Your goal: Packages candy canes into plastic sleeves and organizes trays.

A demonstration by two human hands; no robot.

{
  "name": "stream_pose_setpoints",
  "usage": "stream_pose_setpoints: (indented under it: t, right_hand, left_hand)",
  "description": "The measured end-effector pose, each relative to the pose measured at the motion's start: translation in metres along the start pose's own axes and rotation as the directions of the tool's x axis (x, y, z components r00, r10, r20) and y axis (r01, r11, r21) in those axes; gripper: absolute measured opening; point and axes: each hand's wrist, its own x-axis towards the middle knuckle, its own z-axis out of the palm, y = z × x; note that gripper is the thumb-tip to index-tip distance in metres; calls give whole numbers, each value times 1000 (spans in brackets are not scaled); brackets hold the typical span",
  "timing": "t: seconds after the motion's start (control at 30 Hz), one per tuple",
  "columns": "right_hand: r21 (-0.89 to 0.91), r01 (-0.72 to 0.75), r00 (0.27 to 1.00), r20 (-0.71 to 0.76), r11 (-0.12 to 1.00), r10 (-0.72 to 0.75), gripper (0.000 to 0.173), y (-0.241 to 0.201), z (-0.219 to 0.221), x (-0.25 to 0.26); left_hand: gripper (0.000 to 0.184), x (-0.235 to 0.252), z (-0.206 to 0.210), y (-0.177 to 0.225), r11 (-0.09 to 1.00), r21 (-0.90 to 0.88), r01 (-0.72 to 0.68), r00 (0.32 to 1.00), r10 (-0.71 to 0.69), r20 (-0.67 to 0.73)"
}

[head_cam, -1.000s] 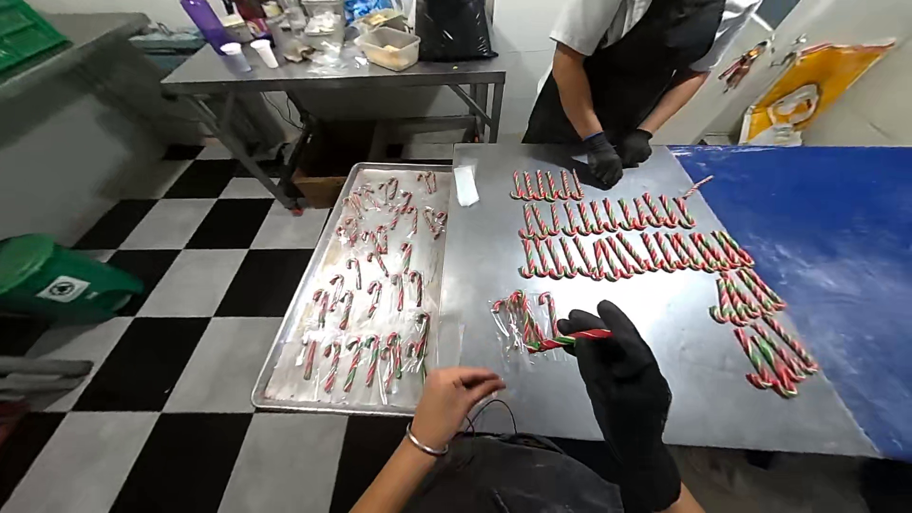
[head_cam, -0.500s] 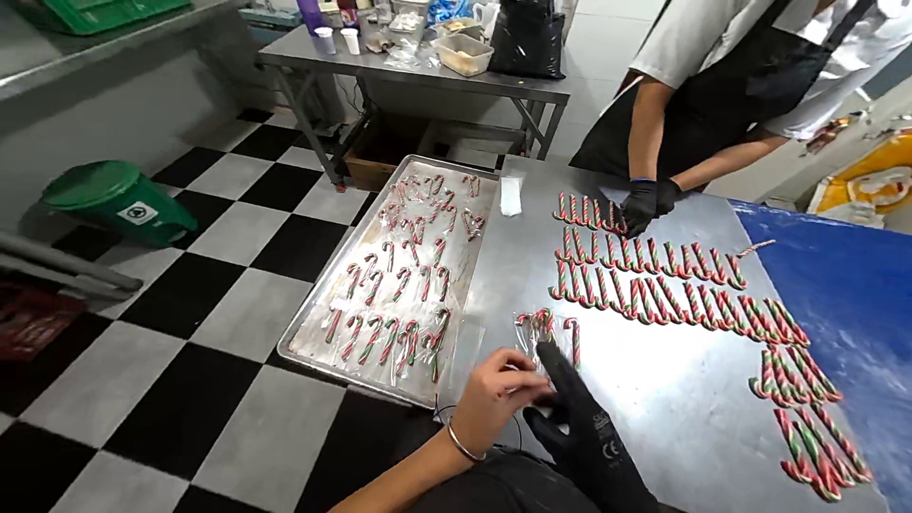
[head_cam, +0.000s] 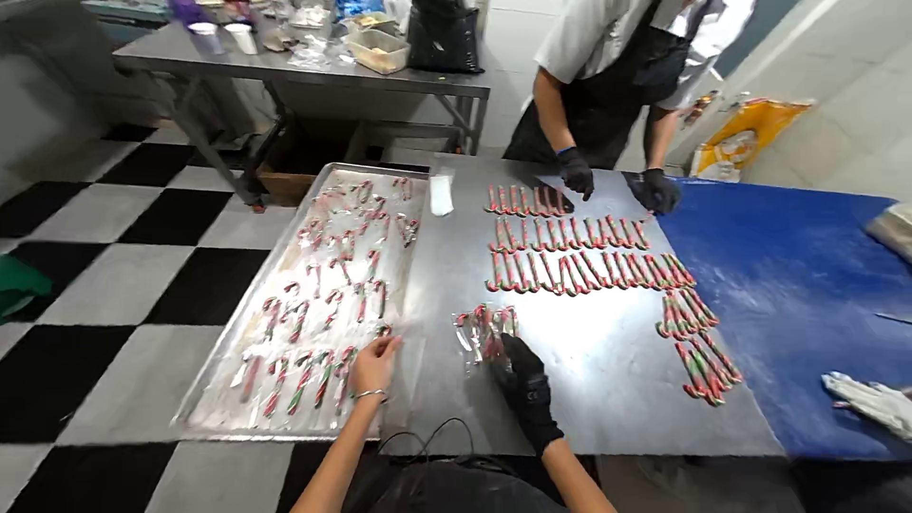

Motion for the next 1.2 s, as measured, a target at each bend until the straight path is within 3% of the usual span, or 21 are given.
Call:
stream_pose_setpoints:
  t: [0.07,0.13,0.17,0.23,0.27,0.33,0.4,0.47,0.5,0.63,0.7,0.77,0.9,1.0,1.07,1.13,1.2]
  right_hand:
    - [-176,144,989,-5,974,-147,73,22,-18,-11]
    - [-362,191,979,5,912,-203,66,58,-51,3]
    - [-441,131,988,-20,888,-156,58,81,-72,20]
    - [-509,-144,989,-92,849,112,62,134,-113,59]
    - [-512,-294,955,-137,807,261,67,163,-133,79]
    - [-481,-537,839,-217,693,500,60,196,-169,116]
    - [-466,-672,724,-250,576,643,48,203,-183,139]
    - [-466,-714,668,-230,523,708,46,197,-170,144]
    - [-472,-699,682,-214,537,700,47,189,-158,141]
    - [-408,-443,891,-102,798,442,47,130,-90,85]
    - [-455,-285,941,34,844,336,45,81,-67,56]
    - [-526,-229,932,125,819,341,45,38,-54,45]
    - [-606,-288,856,184,742,483,54,0,-45,53]
    - [-441,-298,854,274,847,443,56,-15,-55,62]
    - [-85,-285,915,272,955,297,51,-28,-67,61]
    - [343,-224,969,177,912,171,48,-61,-80,54]
    - [565,-68,996,-2,822,85,55,-105,-91,48]
  left_hand:
    - [32,-4,-4,-1,999,-36,-32,999,32,4]
    - [30,-7,-7,-3,993,-107,-55,998,56,7]
    - [27,-8,-8,-4,989,-129,-70,998,70,-5]
    - [26,-10,-14,-3,991,-120,-63,998,61,-14]
    - [27,-11,-19,-1,994,-97,-42,999,41,-13]
    - [30,-15,-27,5,999,-44,-10,1000,10,-12]
    - [28,-18,-33,7,999,-25,-33,999,32,-32]
    - [27,-19,-41,10,997,-44,-66,997,65,-36]
    - [26,-20,-44,13,996,-56,-75,996,73,-43]
    - [17,-24,-45,33,986,-92,-137,986,127,-111]
    - [20,-25,-45,41,970,-61,-236,969,230,-87]
    - [24,-24,-46,48,946,-38,-320,947,319,-43]
    - [23,-29,-45,66,952,-93,-292,956,294,2]
    - [15,-38,-45,78,903,-222,-367,928,373,-19]
    - [16,-43,-45,85,848,-211,-486,870,492,-26]
    - [17,-49,-43,87,772,-198,-604,790,613,-19]
    - [20,-54,-40,87,700,-167,-694,712,702,-14]
